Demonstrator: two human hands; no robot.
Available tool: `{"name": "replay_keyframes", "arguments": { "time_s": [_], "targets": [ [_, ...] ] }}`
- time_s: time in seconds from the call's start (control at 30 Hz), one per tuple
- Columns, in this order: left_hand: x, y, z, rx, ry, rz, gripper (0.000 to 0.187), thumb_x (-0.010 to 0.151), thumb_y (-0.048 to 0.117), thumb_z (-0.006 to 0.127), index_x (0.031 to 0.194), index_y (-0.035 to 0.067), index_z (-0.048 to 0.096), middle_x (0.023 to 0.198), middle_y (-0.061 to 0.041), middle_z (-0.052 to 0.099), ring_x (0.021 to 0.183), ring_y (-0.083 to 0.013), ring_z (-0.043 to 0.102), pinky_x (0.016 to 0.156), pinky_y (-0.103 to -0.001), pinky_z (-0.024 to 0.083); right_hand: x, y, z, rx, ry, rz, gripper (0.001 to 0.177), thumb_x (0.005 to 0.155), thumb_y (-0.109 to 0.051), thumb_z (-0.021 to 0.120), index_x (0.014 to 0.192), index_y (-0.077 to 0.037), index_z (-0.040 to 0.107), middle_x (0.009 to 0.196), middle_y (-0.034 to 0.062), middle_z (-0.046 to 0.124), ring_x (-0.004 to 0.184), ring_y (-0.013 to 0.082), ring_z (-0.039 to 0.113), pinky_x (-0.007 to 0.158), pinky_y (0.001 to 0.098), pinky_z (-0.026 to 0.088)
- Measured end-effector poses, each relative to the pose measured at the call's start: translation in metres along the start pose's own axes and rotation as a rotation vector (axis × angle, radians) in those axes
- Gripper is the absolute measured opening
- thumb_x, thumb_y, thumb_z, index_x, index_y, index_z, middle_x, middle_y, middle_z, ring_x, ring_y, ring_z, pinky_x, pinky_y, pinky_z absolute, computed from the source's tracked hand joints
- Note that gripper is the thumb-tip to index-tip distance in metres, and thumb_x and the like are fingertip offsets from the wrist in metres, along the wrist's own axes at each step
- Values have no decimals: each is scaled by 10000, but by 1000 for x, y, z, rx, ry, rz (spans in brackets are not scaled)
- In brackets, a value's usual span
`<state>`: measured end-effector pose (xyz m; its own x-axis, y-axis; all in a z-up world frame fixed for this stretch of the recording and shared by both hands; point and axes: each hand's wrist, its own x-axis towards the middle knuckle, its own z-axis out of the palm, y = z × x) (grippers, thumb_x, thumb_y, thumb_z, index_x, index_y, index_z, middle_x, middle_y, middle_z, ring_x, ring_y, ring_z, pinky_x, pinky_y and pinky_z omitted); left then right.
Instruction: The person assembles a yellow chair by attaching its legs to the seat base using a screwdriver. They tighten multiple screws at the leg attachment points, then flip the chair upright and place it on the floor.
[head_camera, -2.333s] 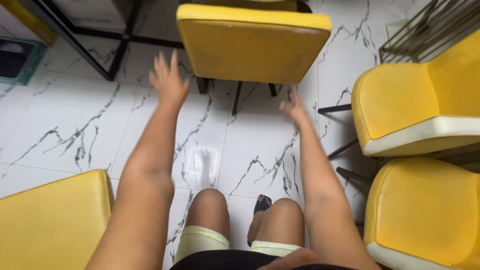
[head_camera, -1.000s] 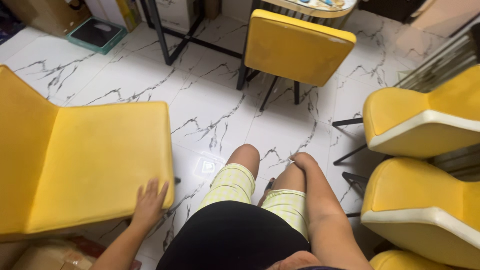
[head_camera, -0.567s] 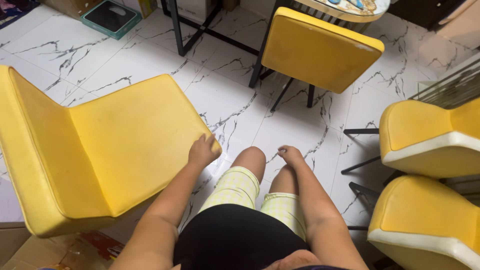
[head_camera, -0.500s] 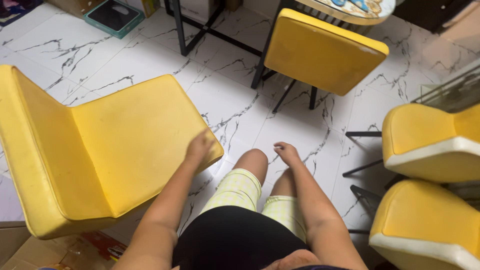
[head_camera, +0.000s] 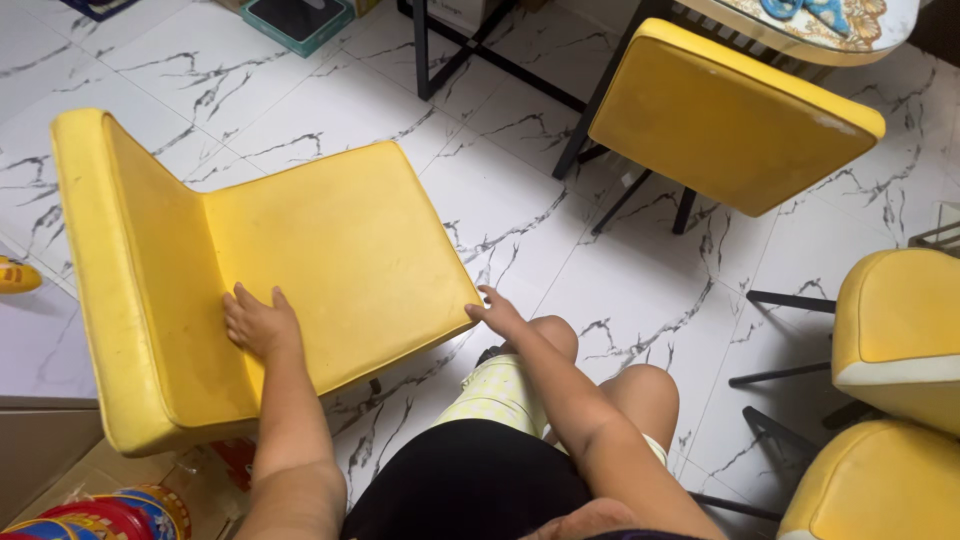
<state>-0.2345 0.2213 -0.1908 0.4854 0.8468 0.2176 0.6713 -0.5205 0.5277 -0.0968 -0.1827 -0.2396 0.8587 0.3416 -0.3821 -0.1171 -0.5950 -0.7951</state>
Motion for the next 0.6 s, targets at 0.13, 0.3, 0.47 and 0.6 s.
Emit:
{"name": "replay_keyframes", "arguments": {
  "time_s": [0.13, 0.3, 0.47, 0.6],
  "targets": [
    [5, -12, -1, 32, 86, 228, 649, 948, 308, 754, 1511, 70, 536, 1585, -282, 381, 1412, -466, 389, 1152, -553, 336, -6, -4, -18, 190, -252, 257, 913, 828, -499, 714, 1584, -183, 310, 1335, 173, 640, 1214, 342, 621, 963, 512, 547],
    [13, -27, -10, -119, -99, 232, 667, 937, 293, 755, 1523, 55, 541, 1593, -321, 397, 1440, -477, 393, 1165, -534, 368, -19, -15, -17, 422, -335, 305, 844, 874, -522, 696, 1574, -181, 371, 1409, 107, 583, 1304, 300, 536, 1002, 505, 513],
    [24, -2, -66, -68, -82, 483, 654, 972, 343, 776, 1513, 54, 548, 1593, -333, 391, 1533, -471, 369, 1247, -529, 345, -20, -13, 13, 668, -251, 285, 778, 874, -402, 734, 1524, -138, 396, 1332, 129, 652, 1176, 291, 642, 976, 461, 542],
    [42, 15, -168, 107, 17, 523, 570, 1023, 344, 744, 1436, -5, 564, 1549, -319, 444, 1444, -462, 434, 1169, -526, 413, -10, -1, 19, 674, -251, 324, 801, 850, -315, 785, 1508, -93, 386, 1258, 168, 660, 1052, 300, 673, 927, 455, 575]
  ]
}}
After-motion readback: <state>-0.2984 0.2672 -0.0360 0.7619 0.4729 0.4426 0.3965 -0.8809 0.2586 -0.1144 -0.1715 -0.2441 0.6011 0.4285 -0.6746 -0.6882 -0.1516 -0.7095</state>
